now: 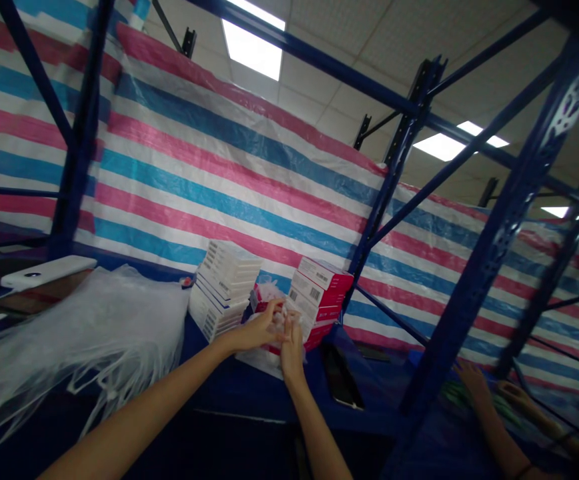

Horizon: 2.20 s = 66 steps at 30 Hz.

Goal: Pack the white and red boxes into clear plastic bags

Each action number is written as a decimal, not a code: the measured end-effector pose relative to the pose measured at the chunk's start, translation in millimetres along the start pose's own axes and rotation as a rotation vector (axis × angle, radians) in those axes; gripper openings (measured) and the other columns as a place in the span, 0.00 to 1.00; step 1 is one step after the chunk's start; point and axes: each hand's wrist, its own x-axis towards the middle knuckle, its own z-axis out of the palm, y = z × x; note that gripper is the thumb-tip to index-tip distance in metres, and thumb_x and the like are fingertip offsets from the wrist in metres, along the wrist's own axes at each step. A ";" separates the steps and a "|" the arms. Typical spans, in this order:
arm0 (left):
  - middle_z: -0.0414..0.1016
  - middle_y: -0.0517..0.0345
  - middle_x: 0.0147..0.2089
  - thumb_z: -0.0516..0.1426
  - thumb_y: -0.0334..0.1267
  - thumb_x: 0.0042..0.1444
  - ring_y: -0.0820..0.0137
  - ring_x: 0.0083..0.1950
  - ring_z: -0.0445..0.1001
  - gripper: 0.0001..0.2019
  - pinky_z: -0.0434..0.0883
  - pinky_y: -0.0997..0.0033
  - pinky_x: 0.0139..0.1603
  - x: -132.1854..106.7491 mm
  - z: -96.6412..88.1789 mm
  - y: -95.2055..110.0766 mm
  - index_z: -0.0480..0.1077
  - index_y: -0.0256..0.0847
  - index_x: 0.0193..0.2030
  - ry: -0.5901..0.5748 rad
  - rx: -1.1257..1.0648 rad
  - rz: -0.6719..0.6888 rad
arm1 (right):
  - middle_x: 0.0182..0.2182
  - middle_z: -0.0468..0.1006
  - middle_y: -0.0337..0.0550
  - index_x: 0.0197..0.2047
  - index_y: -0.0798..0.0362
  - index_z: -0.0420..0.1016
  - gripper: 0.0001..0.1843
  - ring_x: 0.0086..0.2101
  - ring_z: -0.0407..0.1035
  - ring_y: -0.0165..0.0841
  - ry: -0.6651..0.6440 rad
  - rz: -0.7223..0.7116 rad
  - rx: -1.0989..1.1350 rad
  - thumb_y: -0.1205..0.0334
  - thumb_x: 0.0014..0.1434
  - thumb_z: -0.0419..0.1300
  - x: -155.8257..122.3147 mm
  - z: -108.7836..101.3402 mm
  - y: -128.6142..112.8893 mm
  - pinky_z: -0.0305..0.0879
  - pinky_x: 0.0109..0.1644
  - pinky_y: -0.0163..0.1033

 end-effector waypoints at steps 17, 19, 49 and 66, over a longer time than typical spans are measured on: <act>0.71 0.59 0.30 0.50 0.34 0.51 0.72 0.35 0.68 0.09 0.64 0.74 0.41 6.3 -5.9 -34.0 0.71 0.36 0.28 -0.123 -0.275 -0.208 | 0.30 0.71 0.43 0.28 0.52 0.76 0.19 0.34 0.67 0.33 -0.271 -0.378 -0.088 0.51 0.60 0.49 2.4 -42.4 4.3 0.62 0.41 0.37; 0.72 0.58 0.31 0.48 0.39 0.54 0.71 0.36 0.67 0.13 0.64 0.73 0.42 6.5 -7.1 -37.9 0.72 0.36 0.30 -0.054 -0.277 -0.226 | 0.31 0.70 0.43 0.33 0.51 0.77 0.12 0.34 0.67 0.32 -0.206 -0.442 -0.213 0.62 0.59 0.51 -1.3 -44.4 3.4 0.63 0.39 0.36; 0.68 0.46 0.44 0.47 0.27 0.56 0.60 0.45 0.67 0.10 0.67 0.60 0.44 -43.6 1.4 -26.2 0.69 0.36 0.37 0.280 1.024 -0.234 | 0.44 0.73 0.47 0.32 0.49 0.77 0.18 0.45 0.67 0.43 0.073 -0.106 -0.467 0.48 0.57 0.51 -63.8 -69.2 35.0 0.59 0.51 0.50; 0.65 0.43 0.53 0.56 0.34 0.47 0.65 0.49 0.70 0.26 0.67 0.69 0.48 -90.8 63.7 -15.8 0.53 0.37 0.53 0.515 -0.709 -0.653 | 0.54 0.64 0.60 0.60 0.56 0.58 0.58 0.53 0.59 0.50 -0.733 -0.155 -0.607 0.49 0.24 0.70 49.0 -6.1 -12.4 0.53 0.55 0.53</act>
